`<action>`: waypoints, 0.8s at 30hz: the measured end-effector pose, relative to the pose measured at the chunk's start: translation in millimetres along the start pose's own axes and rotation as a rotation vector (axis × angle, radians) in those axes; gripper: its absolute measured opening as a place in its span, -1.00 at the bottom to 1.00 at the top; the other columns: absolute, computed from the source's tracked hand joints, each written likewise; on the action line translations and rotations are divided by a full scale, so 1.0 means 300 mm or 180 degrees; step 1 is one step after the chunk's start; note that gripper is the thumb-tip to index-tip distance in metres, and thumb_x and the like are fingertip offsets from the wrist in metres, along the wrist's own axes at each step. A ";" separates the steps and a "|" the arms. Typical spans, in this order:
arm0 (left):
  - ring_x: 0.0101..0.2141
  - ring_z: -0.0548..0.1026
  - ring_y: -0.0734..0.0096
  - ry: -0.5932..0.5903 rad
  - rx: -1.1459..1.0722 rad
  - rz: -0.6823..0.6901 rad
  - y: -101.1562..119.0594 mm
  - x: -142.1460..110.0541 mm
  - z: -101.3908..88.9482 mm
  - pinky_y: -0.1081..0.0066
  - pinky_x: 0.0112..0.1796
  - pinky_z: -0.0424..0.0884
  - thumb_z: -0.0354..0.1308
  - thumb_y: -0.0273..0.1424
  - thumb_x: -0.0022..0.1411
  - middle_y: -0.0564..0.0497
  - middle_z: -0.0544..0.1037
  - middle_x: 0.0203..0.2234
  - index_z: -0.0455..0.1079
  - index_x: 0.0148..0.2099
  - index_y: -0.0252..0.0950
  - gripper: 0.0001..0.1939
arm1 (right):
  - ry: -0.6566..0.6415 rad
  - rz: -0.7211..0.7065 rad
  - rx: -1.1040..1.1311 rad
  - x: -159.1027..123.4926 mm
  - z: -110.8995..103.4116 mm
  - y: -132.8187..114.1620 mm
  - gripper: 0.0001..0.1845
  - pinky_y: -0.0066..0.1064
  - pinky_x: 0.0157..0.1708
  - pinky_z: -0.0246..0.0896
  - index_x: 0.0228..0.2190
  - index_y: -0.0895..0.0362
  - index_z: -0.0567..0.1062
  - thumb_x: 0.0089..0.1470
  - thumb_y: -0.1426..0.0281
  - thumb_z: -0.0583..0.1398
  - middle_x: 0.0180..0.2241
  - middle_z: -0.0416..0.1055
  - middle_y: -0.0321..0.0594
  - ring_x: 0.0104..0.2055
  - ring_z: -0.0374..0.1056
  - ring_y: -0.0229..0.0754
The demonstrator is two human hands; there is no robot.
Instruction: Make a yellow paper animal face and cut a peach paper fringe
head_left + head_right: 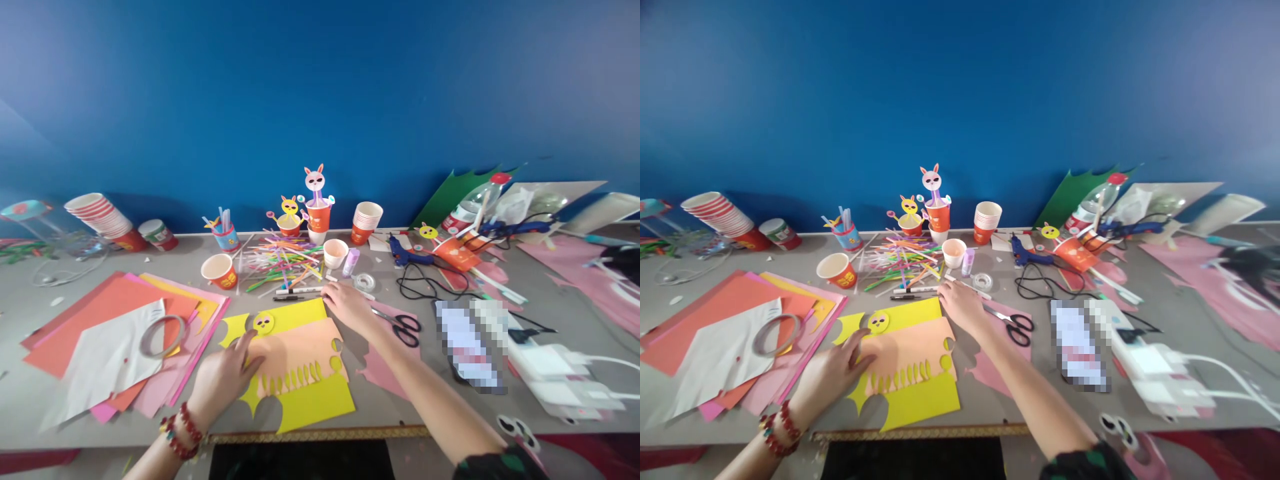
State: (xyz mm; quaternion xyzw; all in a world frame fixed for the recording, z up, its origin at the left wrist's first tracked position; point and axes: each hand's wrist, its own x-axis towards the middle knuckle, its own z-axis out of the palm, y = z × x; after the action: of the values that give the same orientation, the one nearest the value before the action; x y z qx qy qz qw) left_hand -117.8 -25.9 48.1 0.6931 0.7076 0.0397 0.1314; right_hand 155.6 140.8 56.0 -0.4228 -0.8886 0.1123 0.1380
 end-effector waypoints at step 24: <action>-0.43 0.47 0.33 0.1114 -0.0835 0.2308 0.319 0.135 -0.119 0.38 -0.38 0.35 -0.08 -0.29 0.44 -0.01 0.50 -0.47 0.37 -0.10 -0.30 -0.75 | 0.0178 0.0730 0.4166 -0.235 -0.099 -0.214 -0.69 -0.54 -0.62 0.08 -0.45 0.11 0.33 0.18 0.16 0.19 -0.61 0.36 -0.36 -0.61 0.22 -0.35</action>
State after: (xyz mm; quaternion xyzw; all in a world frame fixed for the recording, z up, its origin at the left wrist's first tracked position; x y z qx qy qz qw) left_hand -33.7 22.1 100.1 0.8574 0.4185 0.2903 0.0739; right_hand 161.9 48.5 93.5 -0.3464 -0.5824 0.6317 0.3764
